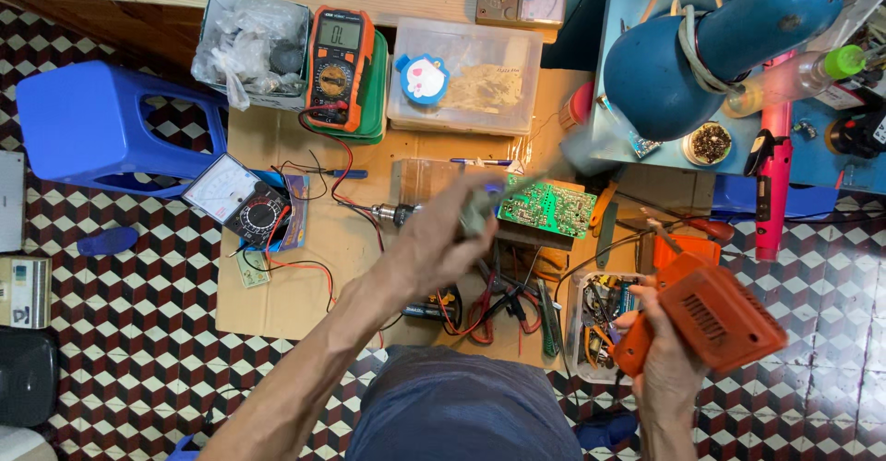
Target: The person uses a hot air gun and a soldering iron to work on a green circuit board, then flips the board and continues heating specific areas. They also use multimeter probes to test connections on the board and nearby components. The board is placed back on the workbench after testing.
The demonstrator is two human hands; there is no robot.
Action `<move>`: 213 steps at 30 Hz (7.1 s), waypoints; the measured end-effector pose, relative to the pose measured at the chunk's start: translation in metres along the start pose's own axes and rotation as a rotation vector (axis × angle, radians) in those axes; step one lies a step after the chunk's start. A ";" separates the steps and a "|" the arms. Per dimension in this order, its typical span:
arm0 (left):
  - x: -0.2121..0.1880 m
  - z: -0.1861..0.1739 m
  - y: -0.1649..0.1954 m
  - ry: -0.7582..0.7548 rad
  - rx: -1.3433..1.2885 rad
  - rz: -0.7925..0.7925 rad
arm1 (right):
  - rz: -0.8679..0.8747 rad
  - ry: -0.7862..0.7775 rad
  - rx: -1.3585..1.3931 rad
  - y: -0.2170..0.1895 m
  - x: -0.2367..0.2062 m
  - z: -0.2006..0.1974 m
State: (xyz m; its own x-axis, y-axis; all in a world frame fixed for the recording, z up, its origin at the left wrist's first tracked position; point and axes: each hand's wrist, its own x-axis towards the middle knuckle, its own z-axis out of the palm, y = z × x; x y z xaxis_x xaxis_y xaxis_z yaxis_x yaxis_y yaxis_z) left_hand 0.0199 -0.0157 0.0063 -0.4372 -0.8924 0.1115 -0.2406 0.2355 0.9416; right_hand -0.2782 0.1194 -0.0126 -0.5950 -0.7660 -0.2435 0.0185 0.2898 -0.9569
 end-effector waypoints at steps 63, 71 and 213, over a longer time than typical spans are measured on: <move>0.023 0.048 0.052 0.315 0.038 -0.427 | -0.186 0.157 -0.136 -0.019 0.173 -0.047; 0.047 0.070 0.038 0.349 -0.050 -0.531 | -0.181 0.150 -0.130 -0.007 0.190 -0.062; 0.102 0.078 -0.049 0.787 -0.726 -0.251 | 0.170 -0.397 -0.204 0.102 0.058 0.026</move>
State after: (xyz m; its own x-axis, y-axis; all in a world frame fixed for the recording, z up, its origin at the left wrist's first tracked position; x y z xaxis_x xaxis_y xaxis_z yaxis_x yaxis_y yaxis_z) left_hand -0.0807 -0.0883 -0.0533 0.2898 -0.9399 -0.1805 0.4346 -0.0388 0.8998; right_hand -0.2901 0.0897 -0.1288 -0.2433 -0.8463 -0.4739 -0.0930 0.5067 -0.8571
